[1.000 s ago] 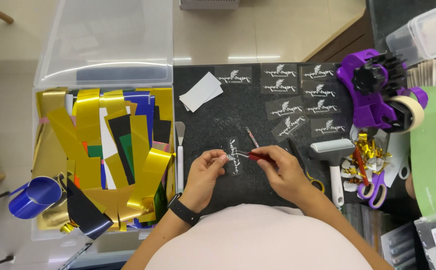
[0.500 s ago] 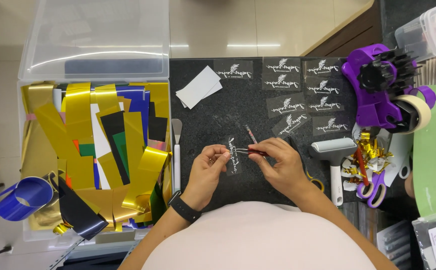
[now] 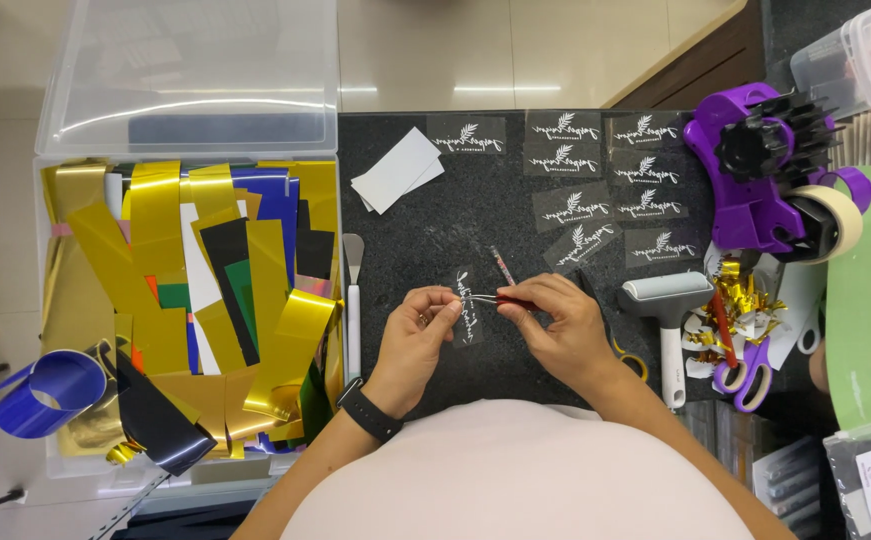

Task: The person is weeding small vinyl stickers using a specialized weeding tool to remove excess material from a cut design.

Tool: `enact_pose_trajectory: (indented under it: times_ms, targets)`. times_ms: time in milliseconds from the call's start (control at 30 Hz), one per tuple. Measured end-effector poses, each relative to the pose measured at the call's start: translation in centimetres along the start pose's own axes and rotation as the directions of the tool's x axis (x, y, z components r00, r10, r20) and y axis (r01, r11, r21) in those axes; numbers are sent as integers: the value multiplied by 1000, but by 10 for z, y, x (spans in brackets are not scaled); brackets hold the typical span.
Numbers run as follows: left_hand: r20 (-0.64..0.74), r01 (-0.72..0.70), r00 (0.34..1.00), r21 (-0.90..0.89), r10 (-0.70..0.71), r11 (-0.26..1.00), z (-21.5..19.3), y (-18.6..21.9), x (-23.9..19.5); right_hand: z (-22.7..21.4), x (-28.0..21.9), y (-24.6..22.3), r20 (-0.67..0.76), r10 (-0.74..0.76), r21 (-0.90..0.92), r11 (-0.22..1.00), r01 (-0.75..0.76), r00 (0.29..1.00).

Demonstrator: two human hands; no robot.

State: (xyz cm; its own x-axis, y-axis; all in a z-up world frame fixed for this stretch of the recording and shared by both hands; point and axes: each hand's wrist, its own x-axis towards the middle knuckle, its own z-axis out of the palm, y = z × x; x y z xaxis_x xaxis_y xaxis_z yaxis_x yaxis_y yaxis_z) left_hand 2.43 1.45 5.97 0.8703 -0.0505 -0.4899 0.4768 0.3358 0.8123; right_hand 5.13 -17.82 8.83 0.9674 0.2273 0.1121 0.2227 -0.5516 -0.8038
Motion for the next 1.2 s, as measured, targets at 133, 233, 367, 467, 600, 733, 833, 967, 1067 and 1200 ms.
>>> enact_pose_trajectory:
  times_ms: [133,233,367,467,600,733,833,967,1067,1200]
  targets:
    - [-12,4,1000,7,-4,1000,0,5,-2,-1,0,1,-4,20,33,999,-20,1000]
    - [-16,-2,1000,41,2,999,-3,2,-1,-2,-5,10,-11,65,78,995,-64,998]
    - [73,-347,924,571,375,744,-14,-1,3,-2,-14,28,20,205,61,977,-206,979]
    - [263,-455,836,824,482,339,-20,-6,5,5,-28,40,43,263,23,964,-264,964]
    - [385,-443,823,895,418,48,-28,-28,13,22,-50,53,55,342,12,939,-343,938]
    - [403,-460,828,886,389,60,-33,-26,16,17,-46,52,32,355,-39,935,-353,934]
    - [419,-469,828,882,373,50,-36,-14,17,8,-37,50,17,324,-103,942,-321,946]
    - [442,-491,844,865,304,106,-41,-6,17,14,-36,50,34,329,-84,942,-325,944]
    - [442,-487,854,864,274,127,-42,-5,20,25,-35,47,86,354,-48,935,-351,931]
    - [435,-478,862,868,260,132,-44,-9,22,33,-39,54,116,378,-42,926,-376,918]
